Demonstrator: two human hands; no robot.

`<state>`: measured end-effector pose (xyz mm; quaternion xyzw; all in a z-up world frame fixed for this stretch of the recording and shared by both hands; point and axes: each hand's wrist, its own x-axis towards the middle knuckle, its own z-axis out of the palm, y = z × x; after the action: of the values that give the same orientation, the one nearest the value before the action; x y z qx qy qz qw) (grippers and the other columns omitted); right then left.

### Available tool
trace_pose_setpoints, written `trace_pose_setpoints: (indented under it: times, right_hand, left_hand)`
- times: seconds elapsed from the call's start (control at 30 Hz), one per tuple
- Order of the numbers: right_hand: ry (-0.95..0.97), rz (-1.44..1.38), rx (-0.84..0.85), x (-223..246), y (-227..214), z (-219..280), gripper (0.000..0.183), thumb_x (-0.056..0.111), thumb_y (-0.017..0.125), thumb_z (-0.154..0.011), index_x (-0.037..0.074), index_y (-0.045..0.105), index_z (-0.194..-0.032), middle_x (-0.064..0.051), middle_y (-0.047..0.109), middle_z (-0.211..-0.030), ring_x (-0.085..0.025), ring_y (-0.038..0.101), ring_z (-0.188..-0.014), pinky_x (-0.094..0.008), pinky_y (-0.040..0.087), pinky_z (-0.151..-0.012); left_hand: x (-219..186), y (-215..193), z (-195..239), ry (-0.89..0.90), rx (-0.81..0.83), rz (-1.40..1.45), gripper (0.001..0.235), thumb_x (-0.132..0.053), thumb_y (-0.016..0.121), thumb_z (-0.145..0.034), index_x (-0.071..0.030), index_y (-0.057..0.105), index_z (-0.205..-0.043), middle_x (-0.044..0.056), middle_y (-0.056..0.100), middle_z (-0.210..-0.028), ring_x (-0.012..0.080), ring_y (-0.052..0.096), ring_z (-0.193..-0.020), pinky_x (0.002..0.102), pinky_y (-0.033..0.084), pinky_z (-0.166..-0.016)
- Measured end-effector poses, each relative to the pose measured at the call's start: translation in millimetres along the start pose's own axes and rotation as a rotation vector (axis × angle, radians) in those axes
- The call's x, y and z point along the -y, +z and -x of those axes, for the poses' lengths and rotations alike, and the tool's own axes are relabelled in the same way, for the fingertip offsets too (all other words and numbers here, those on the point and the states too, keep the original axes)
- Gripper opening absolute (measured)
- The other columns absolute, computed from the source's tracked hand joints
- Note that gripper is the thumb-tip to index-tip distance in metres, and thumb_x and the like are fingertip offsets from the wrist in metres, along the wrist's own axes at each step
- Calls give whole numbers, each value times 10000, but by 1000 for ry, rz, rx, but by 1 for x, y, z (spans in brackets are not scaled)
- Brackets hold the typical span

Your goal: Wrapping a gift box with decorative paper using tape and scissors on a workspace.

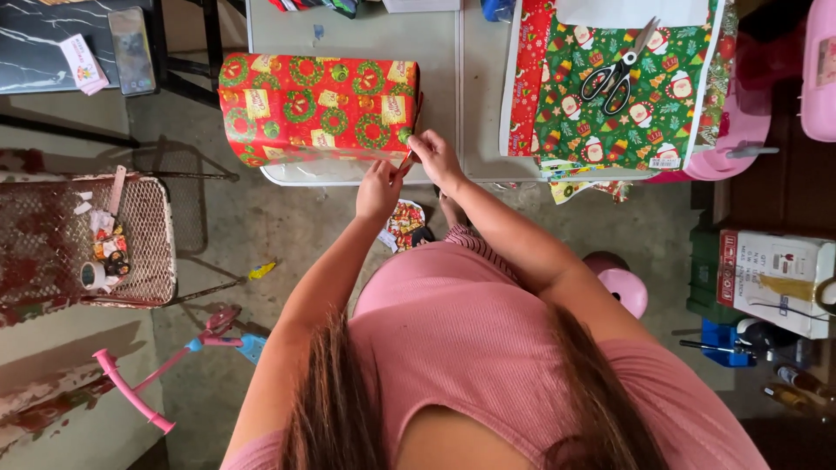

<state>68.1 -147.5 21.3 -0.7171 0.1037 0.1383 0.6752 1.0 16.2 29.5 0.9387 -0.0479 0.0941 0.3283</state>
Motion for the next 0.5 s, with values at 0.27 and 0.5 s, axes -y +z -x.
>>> trace_pose_setpoints:
  times: [0.27, 0.5]
  right_hand:
    - [-99, 140, -31, 5, 5, -6, 253, 419, 760, -913, 175, 703, -880, -19, 723, -753, -152, 726, -715, -298, 572, -677]
    - [-434, 344, -182, 51, 30, 51, 519, 276, 767, -912, -68, 513, -1208, -328, 608, -964, -546, 657, -923, -580, 557, -766]
  left_hand:
    - [-5, -1, 0, -77, 110, -6, 241, -310, 676, -931, -117, 541, -882, 126, 565, -856, 409, 673, -782, 486, 563, -662]
    - [-3, -1, -13, -208, 451, -236, 269, -405, 474, -1003, -141, 524, -990, 161, 649, -959, 432, 728, -878, 568, 597, -738]
